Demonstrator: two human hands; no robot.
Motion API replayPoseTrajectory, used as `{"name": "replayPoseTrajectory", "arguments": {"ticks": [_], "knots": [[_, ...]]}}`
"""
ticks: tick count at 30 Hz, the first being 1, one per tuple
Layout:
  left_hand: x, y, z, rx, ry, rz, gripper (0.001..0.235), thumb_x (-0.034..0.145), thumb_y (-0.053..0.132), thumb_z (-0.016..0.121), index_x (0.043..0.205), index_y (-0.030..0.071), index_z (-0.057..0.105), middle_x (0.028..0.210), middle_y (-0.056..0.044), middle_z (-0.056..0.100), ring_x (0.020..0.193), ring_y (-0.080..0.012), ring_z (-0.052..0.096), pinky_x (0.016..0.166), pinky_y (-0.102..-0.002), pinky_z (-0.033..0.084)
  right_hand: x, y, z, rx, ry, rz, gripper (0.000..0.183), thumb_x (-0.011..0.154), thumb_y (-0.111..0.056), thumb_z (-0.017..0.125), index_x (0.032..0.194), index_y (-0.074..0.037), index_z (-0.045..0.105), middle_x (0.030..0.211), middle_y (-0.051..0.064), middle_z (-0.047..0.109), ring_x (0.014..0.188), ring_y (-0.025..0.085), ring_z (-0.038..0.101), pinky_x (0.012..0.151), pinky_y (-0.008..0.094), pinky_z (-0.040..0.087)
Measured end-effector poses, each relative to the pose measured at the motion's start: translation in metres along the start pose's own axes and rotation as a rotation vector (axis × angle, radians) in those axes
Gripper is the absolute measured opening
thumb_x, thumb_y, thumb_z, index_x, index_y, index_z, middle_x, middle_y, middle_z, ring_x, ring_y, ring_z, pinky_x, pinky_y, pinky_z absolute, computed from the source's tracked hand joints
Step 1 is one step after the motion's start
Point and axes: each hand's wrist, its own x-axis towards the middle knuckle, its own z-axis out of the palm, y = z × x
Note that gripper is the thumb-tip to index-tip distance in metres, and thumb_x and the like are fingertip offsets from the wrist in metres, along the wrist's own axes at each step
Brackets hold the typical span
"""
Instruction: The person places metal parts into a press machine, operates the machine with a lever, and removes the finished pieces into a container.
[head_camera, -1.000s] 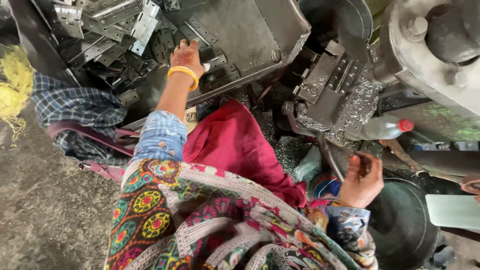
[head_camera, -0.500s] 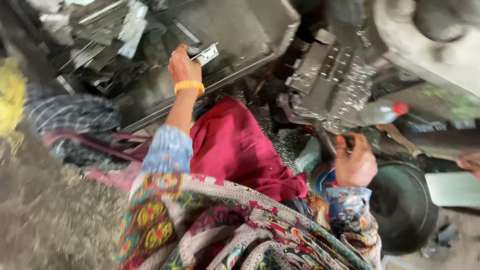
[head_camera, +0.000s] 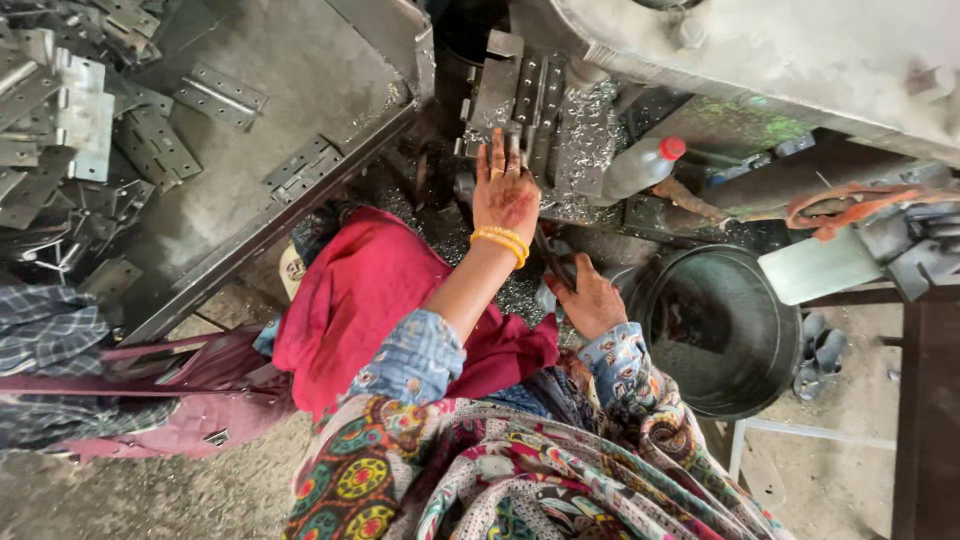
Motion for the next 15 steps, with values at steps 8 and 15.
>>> {"name": "replayPoseTrajectory", "arguments": {"ticks": [8, 15], "knots": [[0.033, -0.007, -0.013, -0.006, -0.310, -0.035, 0.041, 0.106, 0.021, 0.041, 0.139, 0.004, 0.060, 0.170, -0.008, 0.035, 0.163, -0.0320, 0.017, 0.132, -0.049, 0.009, -0.004, 0.035, 0.069, 0.033, 0.022, 0.107, 0.056, 0.094, -0.053, 0.063, 0.123, -0.005, 0.060, 0.097, 0.028, 0.071, 0.091, 0.049, 0.069, 0.076, 0.056, 0.054], [0.021, -0.009, 0.009, 0.015, -0.089, 0.008, 0.054, 0.097, 0.023, 0.039, 0.143, 0.001, 0.056, 0.159, -0.014, 0.042, 0.153, -0.0358, 0.023, 0.125, -0.054, 0.009, -0.004, 0.046, 0.074, 0.087, -0.024, 0.051, 0.047, 0.095, -0.051, 0.062, 0.100, -0.004, 0.067, 0.092, 0.028, 0.071, 0.090, 0.048, 0.068, 0.075, 0.055, 0.053]]}}
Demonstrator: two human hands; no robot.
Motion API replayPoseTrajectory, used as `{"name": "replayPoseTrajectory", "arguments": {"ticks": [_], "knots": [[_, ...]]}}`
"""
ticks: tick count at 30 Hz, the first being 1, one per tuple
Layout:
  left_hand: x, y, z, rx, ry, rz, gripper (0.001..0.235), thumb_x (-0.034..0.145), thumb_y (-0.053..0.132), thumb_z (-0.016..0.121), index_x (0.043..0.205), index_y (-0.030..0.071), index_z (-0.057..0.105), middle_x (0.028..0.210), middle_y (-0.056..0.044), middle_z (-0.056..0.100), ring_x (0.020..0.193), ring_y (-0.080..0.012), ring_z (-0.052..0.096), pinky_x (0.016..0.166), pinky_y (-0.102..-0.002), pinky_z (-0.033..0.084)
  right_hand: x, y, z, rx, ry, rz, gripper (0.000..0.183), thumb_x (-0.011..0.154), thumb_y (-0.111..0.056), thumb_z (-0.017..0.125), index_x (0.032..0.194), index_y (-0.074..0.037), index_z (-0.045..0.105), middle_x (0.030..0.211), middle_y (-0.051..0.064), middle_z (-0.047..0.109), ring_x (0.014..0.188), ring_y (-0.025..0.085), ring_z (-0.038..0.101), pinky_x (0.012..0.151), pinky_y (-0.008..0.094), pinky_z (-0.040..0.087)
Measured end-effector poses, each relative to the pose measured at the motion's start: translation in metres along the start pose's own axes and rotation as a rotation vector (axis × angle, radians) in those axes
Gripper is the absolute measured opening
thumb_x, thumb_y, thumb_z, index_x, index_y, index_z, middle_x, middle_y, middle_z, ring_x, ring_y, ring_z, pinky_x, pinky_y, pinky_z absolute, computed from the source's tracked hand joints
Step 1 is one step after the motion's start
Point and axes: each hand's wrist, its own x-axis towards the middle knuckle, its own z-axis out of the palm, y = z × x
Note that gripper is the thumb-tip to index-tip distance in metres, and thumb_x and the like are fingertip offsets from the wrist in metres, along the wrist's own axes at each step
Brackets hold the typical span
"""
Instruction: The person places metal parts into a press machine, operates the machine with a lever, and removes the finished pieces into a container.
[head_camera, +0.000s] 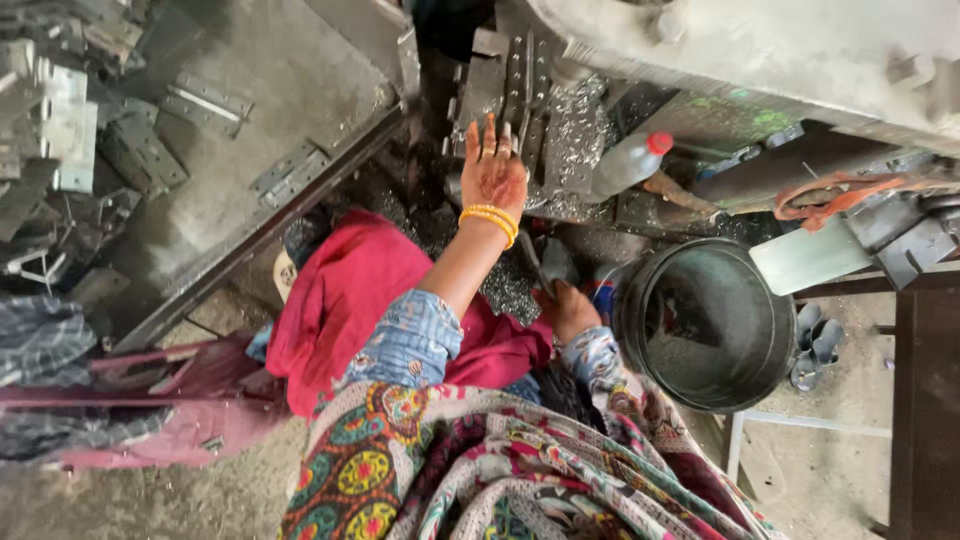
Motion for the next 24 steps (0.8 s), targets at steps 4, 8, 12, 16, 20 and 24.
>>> {"name": "replayPoseTrajectory", "arguments": {"ticks": [4, 8, 12, 16, 20, 24], "knots": [[0.001, 0.006, 0.015, 0.126, -0.013, -0.049, 0.051, 0.095, 0.020, 0.043, 0.142, 0.002, 0.057, 0.160, -0.013, 0.043, 0.155, -0.0299, 0.024, 0.127, -0.051, 0.009, 0.011, 0.024, -0.007, -0.071, -0.032, 0.036, 0.045, 0.096, -0.047, 0.062, 0.105, -0.003, 0.064, 0.092, 0.028, 0.071, 0.090, 0.048, 0.068, 0.075, 0.056, 0.052], [-0.002, 0.002, 0.002, 0.091, 0.048, -0.021, 0.049, 0.098, 0.020, 0.046, 0.141, 0.002, 0.061, 0.158, -0.013, 0.048, 0.154, -0.0337, 0.026, 0.127, -0.052, 0.010, 0.007, 0.041, 0.054, 0.012, 0.082, -0.006, 0.045, 0.093, -0.045, 0.065, 0.108, -0.003, 0.065, 0.094, 0.030, 0.070, 0.088, 0.050, 0.066, 0.073, 0.056, 0.052], [-0.010, -0.009, -0.012, -0.105, 0.085, -0.017, 0.059, 0.089, 0.030, 0.050, 0.140, 0.003, 0.062, 0.156, -0.009, 0.047, 0.152, -0.0337, 0.026, 0.125, -0.054, 0.011, 0.013, 0.048, 0.066, 0.030, 0.024, 0.121, 0.050, 0.092, -0.050, 0.070, 0.101, -0.001, 0.066, 0.093, 0.030, 0.070, 0.093, 0.049, 0.067, 0.076, 0.055, 0.052], [0.010, -0.003, -0.007, 0.033, -0.108, -0.011, 0.039, 0.100, 0.021, 0.045, 0.130, 0.008, 0.067, 0.163, -0.005, 0.040, 0.156, -0.0341, 0.022, 0.126, -0.056, 0.009, 0.002, 0.042, 0.024, -0.005, 0.109, -0.113, 0.047, 0.094, -0.050, 0.065, 0.100, -0.004, 0.065, 0.092, 0.028, 0.071, 0.089, 0.048, 0.068, 0.076, 0.055, 0.052], [0.033, 0.005, 0.015, 0.367, -0.164, -0.139, 0.061, 0.083, 0.014, 0.048, 0.144, 0.008, 0.051, 0.165, -0.001, 0.027, 0.154, -0.0266, 0.016, 0.121, -0.052, 0.009, 0.000, 0.004, 0.013, -0.019, -0.003, 0.102, 0.047, 0.095, -0.049, 0.064, 0.107, -0.004, 0.067, 0.092, 0.031, 0.070, 0.092, 0.049, 0.068, 0.074, 0.056, 0.052], [0.024, -0.003, 0.047, 0.176, -0.109, -0.123, 0.059, 0.090, 0.013, 0.042, 0.149, 0.013, 0.047, 0.167, 0.000, 0.024, 0.156, -0.0234, 0.016, 0.125, -0.051, 0.009, 0.006, -0.002, 0.007, 0.001, -0.021, 0.090, 0.051, 0.098, -0.052, 0.062, 0.099, -0.001, 0.068, 0.092, 0.029, 0.071, 0.094, 0.049, 0.067, 0.076, 0.056, 0.049]]}}
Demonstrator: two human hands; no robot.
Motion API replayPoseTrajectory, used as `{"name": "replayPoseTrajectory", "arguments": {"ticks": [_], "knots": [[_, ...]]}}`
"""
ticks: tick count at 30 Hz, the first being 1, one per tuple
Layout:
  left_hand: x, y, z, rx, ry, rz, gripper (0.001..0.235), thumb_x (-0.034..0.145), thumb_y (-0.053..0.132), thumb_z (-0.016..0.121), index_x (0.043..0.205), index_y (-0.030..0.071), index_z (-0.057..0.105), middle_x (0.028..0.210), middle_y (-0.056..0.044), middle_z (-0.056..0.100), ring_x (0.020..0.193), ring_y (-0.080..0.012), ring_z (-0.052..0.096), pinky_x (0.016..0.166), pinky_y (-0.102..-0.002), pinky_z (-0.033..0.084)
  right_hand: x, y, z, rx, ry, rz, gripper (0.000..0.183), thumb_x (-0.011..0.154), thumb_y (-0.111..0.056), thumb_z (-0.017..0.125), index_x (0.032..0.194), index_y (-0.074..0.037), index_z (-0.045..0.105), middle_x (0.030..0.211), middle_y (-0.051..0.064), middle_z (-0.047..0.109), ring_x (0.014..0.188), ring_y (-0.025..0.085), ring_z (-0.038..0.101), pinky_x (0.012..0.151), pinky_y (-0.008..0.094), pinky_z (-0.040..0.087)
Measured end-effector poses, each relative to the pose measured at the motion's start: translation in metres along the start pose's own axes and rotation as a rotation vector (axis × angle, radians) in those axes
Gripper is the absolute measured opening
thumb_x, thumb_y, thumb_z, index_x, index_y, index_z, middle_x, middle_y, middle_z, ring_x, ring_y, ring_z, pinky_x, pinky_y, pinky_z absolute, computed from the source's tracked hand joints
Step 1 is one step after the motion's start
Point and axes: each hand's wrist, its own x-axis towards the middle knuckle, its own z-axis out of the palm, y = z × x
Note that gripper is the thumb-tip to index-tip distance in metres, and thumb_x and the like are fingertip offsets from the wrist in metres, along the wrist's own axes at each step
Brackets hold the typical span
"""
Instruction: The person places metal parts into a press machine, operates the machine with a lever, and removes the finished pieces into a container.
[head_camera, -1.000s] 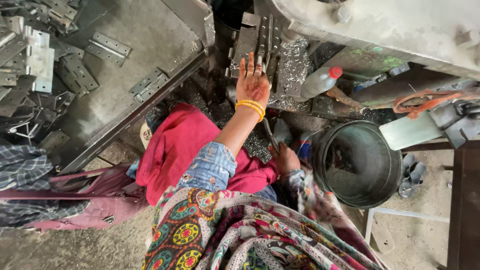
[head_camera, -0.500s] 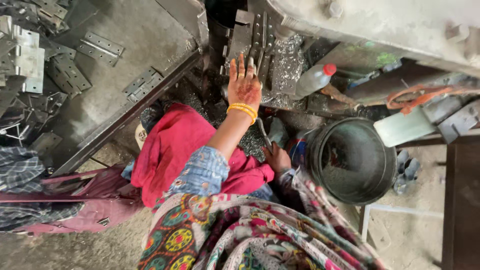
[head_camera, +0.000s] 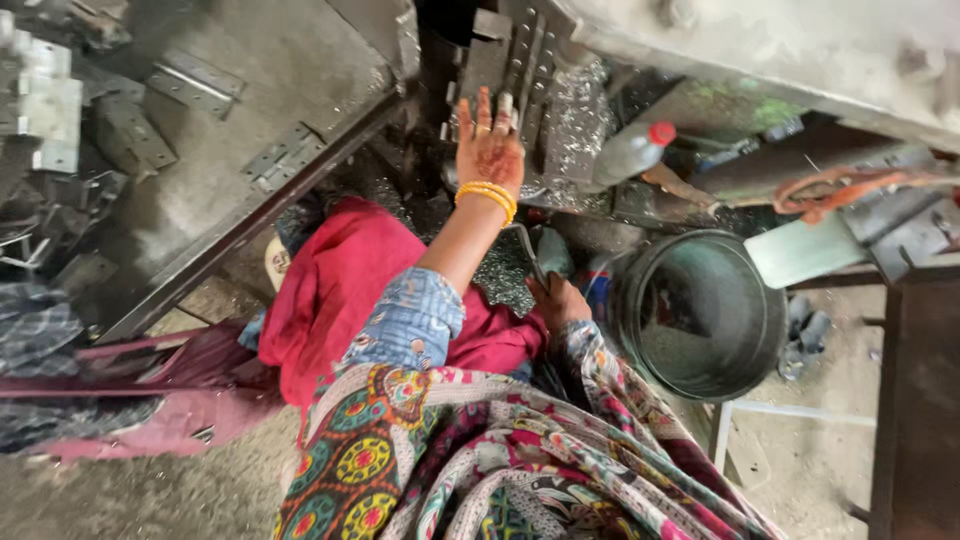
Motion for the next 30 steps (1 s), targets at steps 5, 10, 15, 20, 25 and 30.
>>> {"name": "replayPoseTrajectory", "arguments": {"ticks": [5, 10, 15, 20, 25, 30], "knots": [[0.004, -0.010, -0.012, -0.022, 0.142, -0.036, 0.060, 0.092, 0.011, 0.042, 0.152, 0.016, 0.047, 0.169, -0.004, 0.028, 0.154, -0.0186, 0.019, 0.124, -0.046, 0.008, 0.010, 0.019, -0.011, 0.002, -0.083, 0.001, 0.050, 0.094, -0.051, 0.063, 0.102, -0.002, 0.068, 0.089, 0.029, 0.070, 0.089, 0.049, 0.068, 0.075, 0.055, 0.051], [-0.019, -0.021, -0.069, -0.170, -0.088, 0.129, 0.047, 0.106, 0.019, 0.039, 0.151, 0.012, 0.048, 0.167, -0.003, 0.031, 0.159, -0.0315, 0.017, 0.127, -0.057, 0.008, 0.016, 0.053, 0.062, 0.034, 0.081, 0.003, 0.050, 0.092, -0.052, 0.068, 0.100, -0.002, 0.068, 0.088, 0.029, 0.070, 0.086, 0.048, 0.069, 0.072, 0.055, 0.052], [-0.005, -0.023, -0.072, -0.091, -0.086, 0.123, 0.048, 0.106, 0.019, 0.038, 0.153, 0.013, 0.045, 0.168, -0.003, 0.029, 0.159, -0.0312, 0.017, 0.127, -0.057, 0.009, 0.025, 0.051, 0.037, 0.031, -0.169, 0.069, 0.046, 0.094, -0.050, 0.067, 0.095, -0.005, 0.074, 0.085, 0.028, 0.071, 0.084, 0.046, 0.071, 0.071, 0.056, 0.053], [0.025, -0.009, -0.050, 0.083, -0.106, 0.069, 0.049, 0.106, 0.018, 0.036, 0.155, 0.013, 0.042, 0.169, -0.003, 0.026, 0.159, -0.0309, 0.017, 0.127, -0.057, 0.010, 0.029, 0.060, 0.029, 0.094, -0.027, -0.065, 0.043, 0.094, -0.047, 0.066, 0.096, -0.004, 0.069, 0.086, 0.026, 0.072, 0.082, 0.045, 0.071, 0.070, 0.053, 0.053], [0.007, -0.025, -0.080, -0.022, -0.165, 0.125, 0.051, 0.106, 0.017, 0.034, 0.156, 0.014, 0.039, 0.169, -0.004, 0.024, 0.160, -0.0305, 0.017, 0.127, -0.057, 0.011, 0.015, 0.049, 0.059, 0.089, 0.019, -0.085, 0.041, 0.094, -0.042, 0.072, 0.097, -0.002, 0.065, 0.085, 0.029, 0.070, 0.083, 0.047, 0.068, 0.069, 0.053, 0.051], [0.015, -0.023, -0.103, -0.020, -0.225, 0.143, 0.052, 0.105, 0.016, 0.035, 0.156, 0.011, 0.040, 0.170, -0.004, 0.023, 0.161, -0.0313, 0.016, 0.127, -0.059, 0.009, 0.025, 0.061, 0.020, 0.070, -0.098, -0.033, 0.043, 0.095, -0.046, 0.070, 0.097, -0.004, 0.068, 0.083, 0.026, 0.071, 0.075, 0.045, 0.067, 0.069, 0.052, 0.053]]}}
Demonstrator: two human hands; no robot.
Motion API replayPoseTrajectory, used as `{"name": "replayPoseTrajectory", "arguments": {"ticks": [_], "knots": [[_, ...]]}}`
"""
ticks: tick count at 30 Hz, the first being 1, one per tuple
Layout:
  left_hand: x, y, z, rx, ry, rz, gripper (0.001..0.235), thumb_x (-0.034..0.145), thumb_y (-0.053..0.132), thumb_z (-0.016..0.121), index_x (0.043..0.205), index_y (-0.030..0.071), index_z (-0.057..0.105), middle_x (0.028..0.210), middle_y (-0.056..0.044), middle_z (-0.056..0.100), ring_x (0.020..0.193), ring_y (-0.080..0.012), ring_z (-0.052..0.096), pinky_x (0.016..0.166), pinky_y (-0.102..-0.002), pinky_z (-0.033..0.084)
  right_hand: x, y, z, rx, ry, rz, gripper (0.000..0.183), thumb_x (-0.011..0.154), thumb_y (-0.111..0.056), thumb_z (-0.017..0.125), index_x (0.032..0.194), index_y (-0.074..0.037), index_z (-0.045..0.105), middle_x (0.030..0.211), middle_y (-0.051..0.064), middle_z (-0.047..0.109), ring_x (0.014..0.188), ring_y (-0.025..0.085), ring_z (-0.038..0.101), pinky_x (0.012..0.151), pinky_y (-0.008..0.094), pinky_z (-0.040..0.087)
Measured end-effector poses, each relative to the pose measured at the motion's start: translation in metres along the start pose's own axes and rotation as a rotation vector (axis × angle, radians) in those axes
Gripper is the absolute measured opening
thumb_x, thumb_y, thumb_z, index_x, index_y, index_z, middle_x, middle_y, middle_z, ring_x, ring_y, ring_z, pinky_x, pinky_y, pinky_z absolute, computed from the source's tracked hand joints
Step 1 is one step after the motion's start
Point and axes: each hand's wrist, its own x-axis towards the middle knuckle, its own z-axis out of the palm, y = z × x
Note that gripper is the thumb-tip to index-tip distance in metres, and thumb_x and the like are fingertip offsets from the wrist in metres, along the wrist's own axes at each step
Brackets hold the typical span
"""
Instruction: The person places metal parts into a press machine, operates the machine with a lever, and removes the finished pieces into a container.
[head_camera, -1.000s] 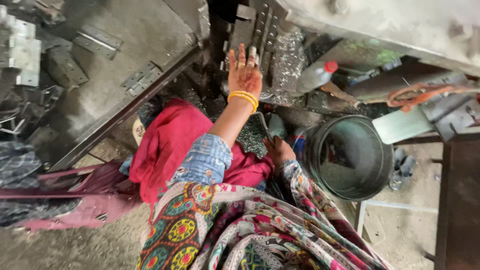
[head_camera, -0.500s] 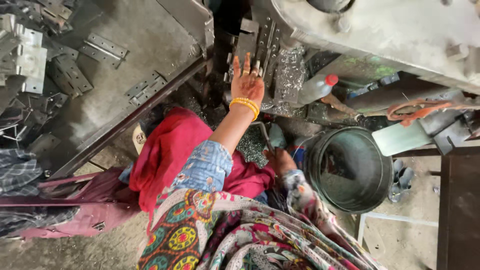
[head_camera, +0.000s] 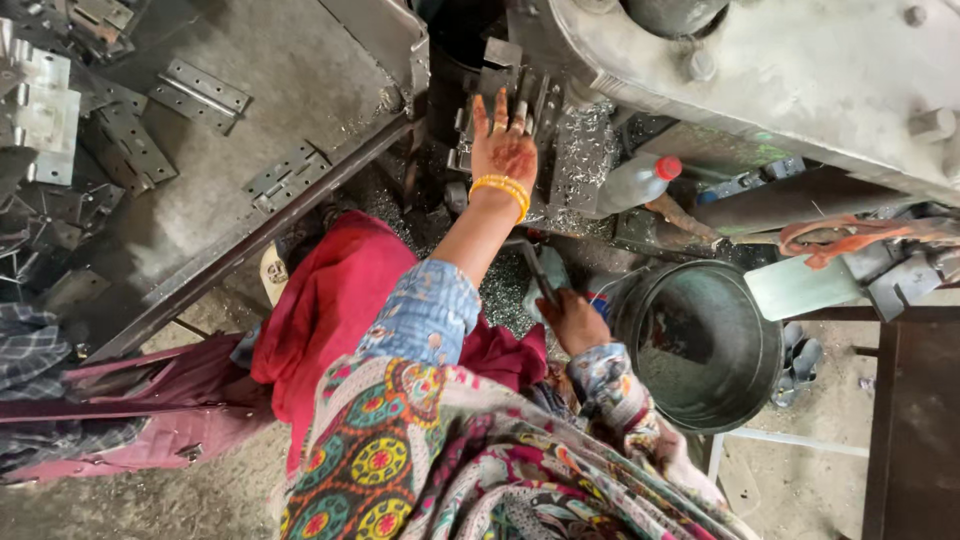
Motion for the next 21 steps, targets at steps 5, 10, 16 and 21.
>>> {"name": "replayPoseTrajectory", "arguments": {"ticks": [5, 10, 16, 21], "knots": [[0.044, 0.015, 0.034, 0.329, 0.140, -0.169, 0.059, 0.095, 0.009, 0.037, 0.154, 0.009, 0.040, 0.172, -0.005, 0.020, 0.157, -0.0236, 0.013, 0.122, -0.059, 0.004, 0.008, 0.037, 0.076, -0.170, 0.232, -0.061, 0.048, 0.092, -0.055, 0.066, 0.101, -0.008, 0.068, 0.086, 0.023, 0.072, 0.079, 0.044, 0.070, 0.068, 0.052, 0.053], [0.046, 0.009, 0.042, 0.079, 0.042, -0.056, 0.057, 0.098, 0.012, 0.034, 0.155, 0.008, 0.040, 0.173, -0.002, 0.016, 0.160, -0.0278, 0.007, 0.124, -0.062, 0.001, 0.004, 0.014, 0.057, 0.008, 0.178, -0.066, 0.051, 0.093, -0.054, 0.068, 0.105, -0.005, 0.066, 0.090, 0.026, 0.072, 0.086, 0.046, 0.070, 0.068, 0.053, 0.055], [0.006, 0.007, 0.048, -0.046, 0.198, -0.011, 0.059, 0.099, 0.032, 0.034, 0.155, 0.014, 0.037, 0.168, -0.006, 0.022, 0.153, -0.0312, 0.011, 0.122, -0.064, 0.002, -0.073, -0.128, -0.077, 0.023, 0.567, -0.195, 0.031, 0.093, -0.027, 0.070, 0.117, -0.010, 0.065, 0.098, 0.015, 0.075, 0.083, 0.032, 0.075, 0.069, 0.043, 0.057], [-0.101, -0.016, 0.087, -0.073, 0.534, 0.246, 0.037, 0.098, 0.020, 0.051, 0.133, 0.014, 0.062, 0.150, -0.007, 0.055, 0.147, -0.0277, 0.039, 0.124, -0.059, 0.019, -0.076, -0.186, -0.122, 0.102, 0.614, -0.178, 0.019, 0.097, -0.019, 0.068, 0.114, -0.009, 0.067, 0.096, 0.013, 0.075, 0.080, 0.029, 0.074, 0.071, 0.040, 0.056]]}}
